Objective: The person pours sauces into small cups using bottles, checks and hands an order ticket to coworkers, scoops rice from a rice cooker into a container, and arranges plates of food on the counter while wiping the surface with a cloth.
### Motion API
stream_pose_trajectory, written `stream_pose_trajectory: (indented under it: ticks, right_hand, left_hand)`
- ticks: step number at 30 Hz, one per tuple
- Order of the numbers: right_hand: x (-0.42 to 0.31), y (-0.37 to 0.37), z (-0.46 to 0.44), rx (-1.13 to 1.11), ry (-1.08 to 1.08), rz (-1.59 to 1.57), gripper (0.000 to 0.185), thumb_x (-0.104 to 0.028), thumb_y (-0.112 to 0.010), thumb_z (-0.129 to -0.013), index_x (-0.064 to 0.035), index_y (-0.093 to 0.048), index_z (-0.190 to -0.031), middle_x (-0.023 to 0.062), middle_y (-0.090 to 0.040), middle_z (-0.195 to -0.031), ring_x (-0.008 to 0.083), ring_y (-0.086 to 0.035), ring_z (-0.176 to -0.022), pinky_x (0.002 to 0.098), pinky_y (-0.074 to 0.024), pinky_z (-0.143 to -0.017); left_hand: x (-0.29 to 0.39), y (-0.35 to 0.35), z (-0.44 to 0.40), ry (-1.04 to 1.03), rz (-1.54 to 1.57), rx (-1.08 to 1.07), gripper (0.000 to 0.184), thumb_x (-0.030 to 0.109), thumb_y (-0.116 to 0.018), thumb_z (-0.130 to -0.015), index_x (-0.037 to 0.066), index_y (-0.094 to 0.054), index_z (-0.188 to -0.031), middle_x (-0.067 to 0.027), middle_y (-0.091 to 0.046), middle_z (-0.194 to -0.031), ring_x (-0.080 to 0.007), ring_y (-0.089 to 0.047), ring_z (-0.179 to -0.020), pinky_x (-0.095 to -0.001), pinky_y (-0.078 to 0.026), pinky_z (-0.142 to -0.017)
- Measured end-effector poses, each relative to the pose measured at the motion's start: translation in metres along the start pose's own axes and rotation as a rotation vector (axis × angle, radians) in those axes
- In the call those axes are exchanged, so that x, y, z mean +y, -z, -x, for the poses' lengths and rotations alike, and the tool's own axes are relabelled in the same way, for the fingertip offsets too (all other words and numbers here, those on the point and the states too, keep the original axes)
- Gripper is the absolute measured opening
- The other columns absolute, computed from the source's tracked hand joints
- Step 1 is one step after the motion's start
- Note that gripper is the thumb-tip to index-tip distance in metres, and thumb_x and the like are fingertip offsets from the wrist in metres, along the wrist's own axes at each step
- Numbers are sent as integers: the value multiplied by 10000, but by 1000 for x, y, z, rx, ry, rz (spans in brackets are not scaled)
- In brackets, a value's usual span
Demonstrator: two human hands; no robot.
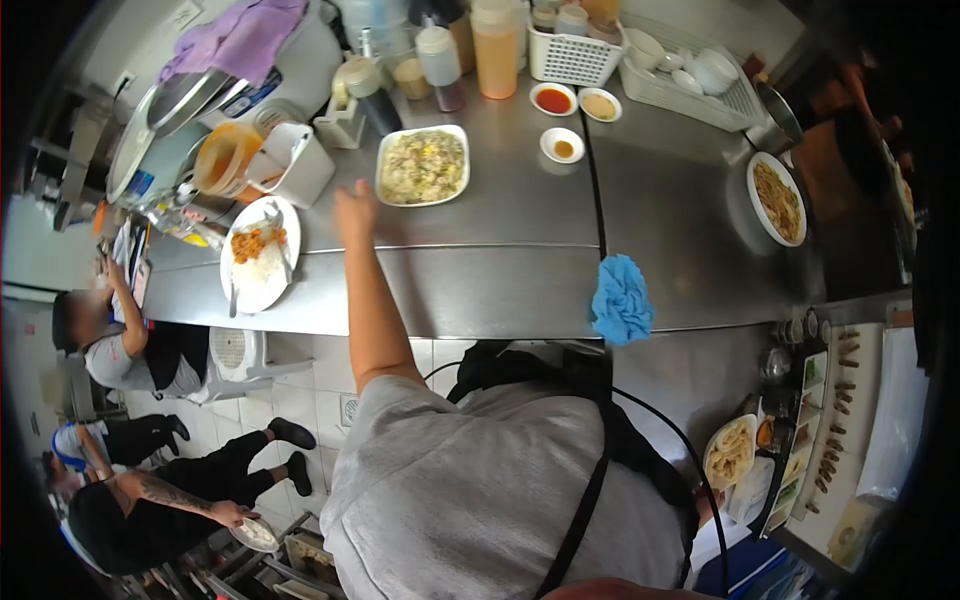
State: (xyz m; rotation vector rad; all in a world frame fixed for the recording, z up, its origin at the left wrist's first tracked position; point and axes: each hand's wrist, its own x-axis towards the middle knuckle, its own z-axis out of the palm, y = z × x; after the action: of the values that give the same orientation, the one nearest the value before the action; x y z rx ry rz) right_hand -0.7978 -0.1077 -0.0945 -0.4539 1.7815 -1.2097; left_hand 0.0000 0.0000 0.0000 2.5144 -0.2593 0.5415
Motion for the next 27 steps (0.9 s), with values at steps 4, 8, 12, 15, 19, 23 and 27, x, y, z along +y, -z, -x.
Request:
stream_pose_trajectory:
  ticks: [4, 8, 12, 15, 19, 23, 27]
  right_hand:
    - [-26, -3, 10, 6, 40, 8, 425, -121, -425, -700, -59, -375, -1118, 80, -512, -771, 150, -458, -476, 226, -331, -361]
    - [-32, 22, 0, 155, 317, 499, 508, -223, -530, -745, 1, -339, -1159, 153, -514, -818, 184, -519, -577, 249, -399, -441]
    - [-72, -26, 40, 194, 680, 447, 392, -173, -495, -804, 37, -389, -1118, 213, -520, -915, 267, -552, -779, 300, -470, -644]
    - [-67, -104, 50, -179, 931, 688, 332, -114, -459, -817, -29, -429, -1136, 116, -497, -1040, 212, -477, -937, 326, -379, -819]
    - [-62, -241, 140, -736, 1133, 760, 513, -225, -585, -707, -56, -418, -1162, 190, -425, -1128, 333, -412, -1039, 392, -323, -884]
    - [-42, -309, 180, -809, 1500, 805, 472, -290, -580, -693, -80, -474, -1101, 186, -393, -1159, 346, -404, -1035, 408, -327, -866]
    - [-20, -328, 169, -796, 1295, 800, 405, -269, -547, -728, -51, -497, -1065, 169, -473, -1082, 319, -441, -1019, 402, -345, -853]
  left_hand:
    - [47, 36, 45, 492, 842, -665, 339, 262, -351, -848, 81, -385, -1132, -85, -575, -781, -153, -555, -513, -239, -444, -440]
    - [57, 28, 44, 386, 842, -724, 308, 196, -315, -846, 103, -388, -1131, -62, -575, -792, -128, -550, -514, -232, -441, -448]
    - [58, 38, 49, 320, 816, -806, 282, 171, -314, -833, 99, -406, -1090, -59, -573, -732, -123, -543, -499, -238, -444, -453]
    - [74, 47, 66, 270, 786, -931, 265, 160, -327, -819, 99, -408, -1063, -55, -557, -664, -128, -532, -479, -245, -444, -445]
    - [102, 49, 103, 279, 834, -1162, 318, 136, -332, -804, 114, -334, -1121, -67, -545, -651, -144, -530, -469, -243, -439, -424]
    - [125, 44, 152, 290, 859, -1308, 344, 121, -327, -801, 123, -280, -1142, -89, -552, -664, -162, -544, -474, -247, -438, -408]
    - [141, 48, 192, 256, 880, -1394, 320, 102, -314, -803, 120, -285, -1121, -94, -549, -657, -159, -539, -465, -243, -432, -395]
